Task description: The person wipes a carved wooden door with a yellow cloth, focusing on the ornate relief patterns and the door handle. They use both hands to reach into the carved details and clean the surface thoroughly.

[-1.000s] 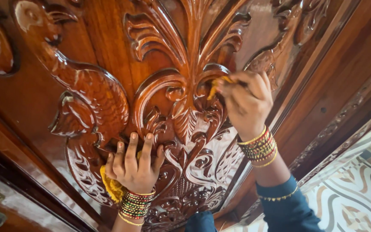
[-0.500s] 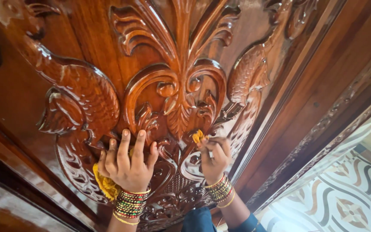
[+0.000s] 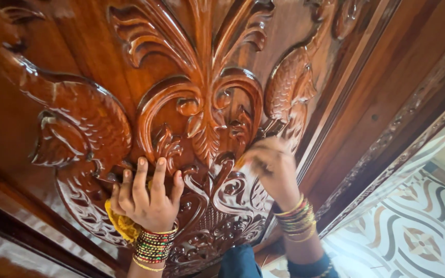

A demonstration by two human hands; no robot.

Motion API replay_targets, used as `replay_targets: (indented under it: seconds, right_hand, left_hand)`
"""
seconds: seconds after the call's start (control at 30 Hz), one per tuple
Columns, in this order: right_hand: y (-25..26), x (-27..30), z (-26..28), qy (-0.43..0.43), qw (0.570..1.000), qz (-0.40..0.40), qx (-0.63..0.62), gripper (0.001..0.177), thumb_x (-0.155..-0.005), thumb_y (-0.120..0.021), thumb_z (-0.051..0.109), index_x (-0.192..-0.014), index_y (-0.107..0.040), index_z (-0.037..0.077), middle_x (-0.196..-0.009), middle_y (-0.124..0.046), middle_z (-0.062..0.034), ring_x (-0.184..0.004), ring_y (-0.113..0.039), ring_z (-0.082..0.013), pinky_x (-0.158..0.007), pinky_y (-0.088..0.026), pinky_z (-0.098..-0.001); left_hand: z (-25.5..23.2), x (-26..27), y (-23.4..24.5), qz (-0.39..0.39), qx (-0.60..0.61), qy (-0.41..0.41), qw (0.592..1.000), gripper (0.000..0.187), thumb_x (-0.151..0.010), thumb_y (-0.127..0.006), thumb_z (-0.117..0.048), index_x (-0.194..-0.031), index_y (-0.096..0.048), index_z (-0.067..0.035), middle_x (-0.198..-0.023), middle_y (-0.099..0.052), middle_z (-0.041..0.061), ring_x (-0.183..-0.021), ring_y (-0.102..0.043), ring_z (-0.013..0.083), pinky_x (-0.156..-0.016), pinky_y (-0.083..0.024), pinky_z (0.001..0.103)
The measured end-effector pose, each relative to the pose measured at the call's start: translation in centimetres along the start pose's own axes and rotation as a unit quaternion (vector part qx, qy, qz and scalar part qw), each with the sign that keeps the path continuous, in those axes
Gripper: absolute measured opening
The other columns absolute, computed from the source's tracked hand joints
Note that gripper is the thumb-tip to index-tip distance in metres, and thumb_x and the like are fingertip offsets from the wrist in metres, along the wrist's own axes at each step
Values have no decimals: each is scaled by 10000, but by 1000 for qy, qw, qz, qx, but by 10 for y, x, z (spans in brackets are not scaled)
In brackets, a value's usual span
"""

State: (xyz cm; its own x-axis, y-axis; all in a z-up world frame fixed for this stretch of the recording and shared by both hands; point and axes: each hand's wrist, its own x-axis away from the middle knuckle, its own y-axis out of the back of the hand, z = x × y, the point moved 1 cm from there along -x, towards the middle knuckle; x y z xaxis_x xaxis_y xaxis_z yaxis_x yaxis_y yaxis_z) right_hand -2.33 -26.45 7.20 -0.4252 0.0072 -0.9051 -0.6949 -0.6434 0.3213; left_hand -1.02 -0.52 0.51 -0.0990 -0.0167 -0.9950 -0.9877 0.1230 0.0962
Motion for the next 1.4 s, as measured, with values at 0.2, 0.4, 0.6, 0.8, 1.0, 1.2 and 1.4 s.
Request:
replay_targets:
  seconds: [0.2, 0.4, 0.6, 0.8, 1.0, 1.2, 1.4]
  right_hand:
    - [-15, 27, -5, -114, 979, -165, -28, 134, -828, -776, 0, -932, -709, 49, -984, -670, -92, -876, -681, -249, -747, -563, -348]
    - [-95, 87, 22, 37, 988, -138, 50, 149, -713, -752, -19, -776, -691, 101, -889, -678, -79, -894, -648, -284, -770, -529, -404]
    - [-91, 112, 18, 51, 993, -103, -26, 179, -695, -747, -38, -839, -726, 66, -941, -677, -99, -900, -654, -280, -750, -521, -393]
    - [-64, 58, -10, 29, 975, -217, 27, 197, -749, -792, -33, -893, -754, 95, -940, -684, -74, -885, -644, -230, -747, -503, -352]
    - [-80, 69, -5, -97, 961, -253, 46, 186, -785, -801, -39, -940, -733, 35, -929, -676, -84, -892, -659, -240, -736, -518, -339]
    - [-83, 103, 4, -58, 985, -153, 50, 240, -756, -835, -27, -915, -660, 12, -896, -675, -101, -787, -623, -248, -702, -494, -362]
    - [-74, 85, -24, -106, 969, -223, 13, 231, -800, -813, 16, -994, -688, -4, -928, -693, -90, -713, -626, -177, -628, -488, -301]
  left_hand:
    - [1, -1, 0, 0, 3, -6, 1000, 387, -1033, -692, -509, -1302, -744, -235, -1397, -654, 41, -1276, -532, 304, -1121, -363, 527]
    - [3, -2, -1, -7, 2, -7, 1000, 379, -1029, -686, -507, -1306, -732, -252, -1398, -646, 31, -1243, -537, 285, -1109, -364, 518]
    - [2, -5, 2, -11, 6, -10, 1000, 396, -1016, -675, -514, -1313, -735, -259, -1387, -657, 22, -1207, -551, 282, -1095, -374, 503]
    - [2, -8, 8, 8, 9, -6, 1000, 388, -1021, -682, -498, -1321, -720, -254, -1389, -655, 24, -1231, -560, 285, -1109, -373, 509]
    - [-1, -9, 10, 14, 29, 15, 999, 382, -1015, -680, -481, -1321, -715, -254, -1404, -638, 20, -1244, -550, 281, -1122, -352, 514]
    - [-2, -9, 13, 28, 34, 18, 999, 399, -1007, -686, -477, -1322, -712, -235, -1415, -631, 36, -1251, -546, 297, -1124, -349, 520]
    - [0, -9, 15, 32, 26, 1, 999, 391, -1011, -694, -472, -1318, -716, -229, -1417, -634, 44, -1254, -551, 295, -1123, -363, 516]
